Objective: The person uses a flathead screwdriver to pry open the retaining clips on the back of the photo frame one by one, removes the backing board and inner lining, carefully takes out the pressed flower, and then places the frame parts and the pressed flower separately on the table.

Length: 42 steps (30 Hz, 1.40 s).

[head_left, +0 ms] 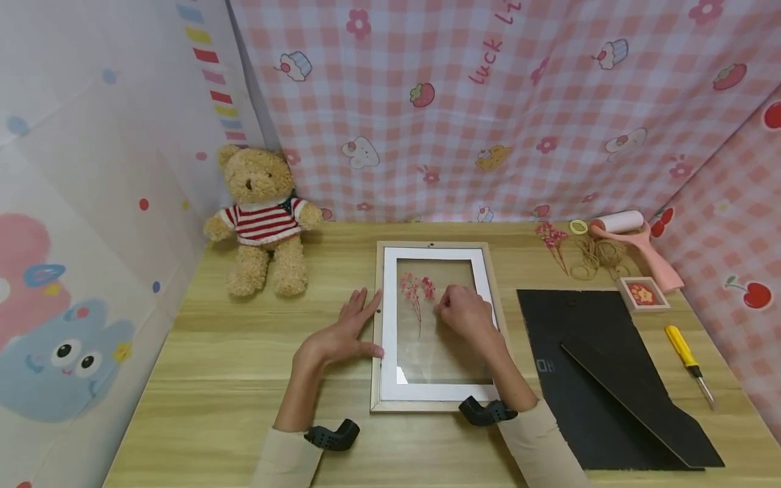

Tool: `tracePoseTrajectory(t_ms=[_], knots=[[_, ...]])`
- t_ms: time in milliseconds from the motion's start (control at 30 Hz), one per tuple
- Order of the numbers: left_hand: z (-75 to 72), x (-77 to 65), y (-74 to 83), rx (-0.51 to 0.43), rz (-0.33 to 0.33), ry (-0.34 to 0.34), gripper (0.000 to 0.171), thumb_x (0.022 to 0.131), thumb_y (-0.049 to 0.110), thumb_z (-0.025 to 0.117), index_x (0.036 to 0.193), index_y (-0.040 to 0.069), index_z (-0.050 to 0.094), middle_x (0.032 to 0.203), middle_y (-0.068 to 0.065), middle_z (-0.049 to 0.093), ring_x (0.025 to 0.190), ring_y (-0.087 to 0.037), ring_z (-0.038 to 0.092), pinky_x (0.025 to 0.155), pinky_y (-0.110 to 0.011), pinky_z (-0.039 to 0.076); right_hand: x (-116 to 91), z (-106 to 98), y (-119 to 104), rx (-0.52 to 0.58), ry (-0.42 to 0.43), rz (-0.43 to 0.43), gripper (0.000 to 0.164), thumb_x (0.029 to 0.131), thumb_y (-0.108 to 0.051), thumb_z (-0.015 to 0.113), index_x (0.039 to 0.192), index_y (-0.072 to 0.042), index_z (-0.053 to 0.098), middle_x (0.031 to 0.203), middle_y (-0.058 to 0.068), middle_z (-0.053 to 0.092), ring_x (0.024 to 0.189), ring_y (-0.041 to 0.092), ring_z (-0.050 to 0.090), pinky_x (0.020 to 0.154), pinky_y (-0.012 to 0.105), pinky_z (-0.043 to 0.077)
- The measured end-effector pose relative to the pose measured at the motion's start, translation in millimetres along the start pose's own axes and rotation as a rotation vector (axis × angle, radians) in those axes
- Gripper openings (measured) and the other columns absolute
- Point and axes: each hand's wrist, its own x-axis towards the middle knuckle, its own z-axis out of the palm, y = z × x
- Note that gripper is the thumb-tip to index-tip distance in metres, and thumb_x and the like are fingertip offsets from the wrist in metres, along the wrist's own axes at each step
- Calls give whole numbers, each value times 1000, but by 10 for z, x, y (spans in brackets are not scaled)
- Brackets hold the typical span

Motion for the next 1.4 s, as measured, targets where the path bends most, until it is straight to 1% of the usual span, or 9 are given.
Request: tracePoseTrajectory(t_ms=[100, 267, 467, 600, 800, 967, 1033, 1267, 1400], knots=[[-13, -24, 37, -6, -12, -1, 121, 92, 41, 87, 178, 24, 3, 182, -15, -19, 168, -32, -24, 137, -57, -9, -4, -21, 44, 76, 9, -29, 16, 99, -13, 77, 85, -4, 74, 87, 9, 72, 75, 20, 60, 66, 35, 50], [-35, -49, 68, -6, -14, 5, 121, 93, 38, 87, 178, 21, 3, 182, -16, -19, 168, -32, -24, 137, -56, -11, 68, -47, 196, 277, -3, -86, 16, 99, -9, 77, 87, 1, 75, 87, 10, 72, 78, 19, 57, 70, 29, 46], [-41, -43, 59, -10, -7, 2, 121, 92, 41, 87, 178, 22, 3, 182, -15, -19, 168, -32, -24, 137, -56, -11, 125, -112, 351, 553, -90, -10, 14, 102, -6, 74, 102, 7, 77, 99, 12, 74, 84, 16, 59, 71, 26, 50], [-36, -39, 55, -6, -6, 0, 121, 92, 43, 87, 178, 23, 3, 182, -15, -19, 168, -32, -24, 137, -56, -11, 141, -176, 438, 654, -140, 0, 18, 102, -4, 71, 108, 12, 75, 98, 10, 72, 83, 12, 60, 69, 23, 52], [-32, -29, 50, 3, 2, 0, 120, 93, 42, 86, 178, 22, 4, 182, -16, -18, 169, -32, -23, 137, -57, -10, 113, -340, 548, 674, -152, -8, 22, 104, -7, 70, 113, 12, 72, 91, -1, 68, 80, 8, 59, 70, 22, 52], [-26, -18, 36, -1, 2, -3, 120, 93, 42, 86, 178, 23, 4, 182, -15, -18, 169, -32, -23, 137, -57, -10, 135, -529, 722, 652, -127, 2, 24, 107, -9, 66, 115, 13, 70, 79, -4, 56, 70, 9, 46, 65, 25, 42], [-23, -18, 36, 0, 3, -6, 120, 93, 42, 86, 178, 23, 3, 182, -15, -19, 169, -32, -23, 137, -58, -9, 174, -621, 820, 642, -112, 2, 24, 108, -7, 64, 116, 15, 69, 75, -4, 51, 66, 10, 41, 62, 27, 38], [-22, -31, 45, 5, -1, -11, 119, 94, 41, 85, 178, 23, 3, 182, -16, -19, 169, -33, -23, 137, -59, -8, 443, -922, 1247, 521, -111, 25, 30, 110, -10, 61, 122, 18, 68, 70, -10, 53, 63, 5, 45, 64, 25, 45], [-15, -27, 30, 3, 3, -10, 120, 93, 43, 86, 178, 23, 3, 183, -17, -18, 169, -34, -23, 137, -60, -8, 574, -1038, 1448, 463, -105, 26, 25, 110, -11, 63, 101, 11, 71, 62, -9, 45, 56, 7, 39, 58, 28, 36]])
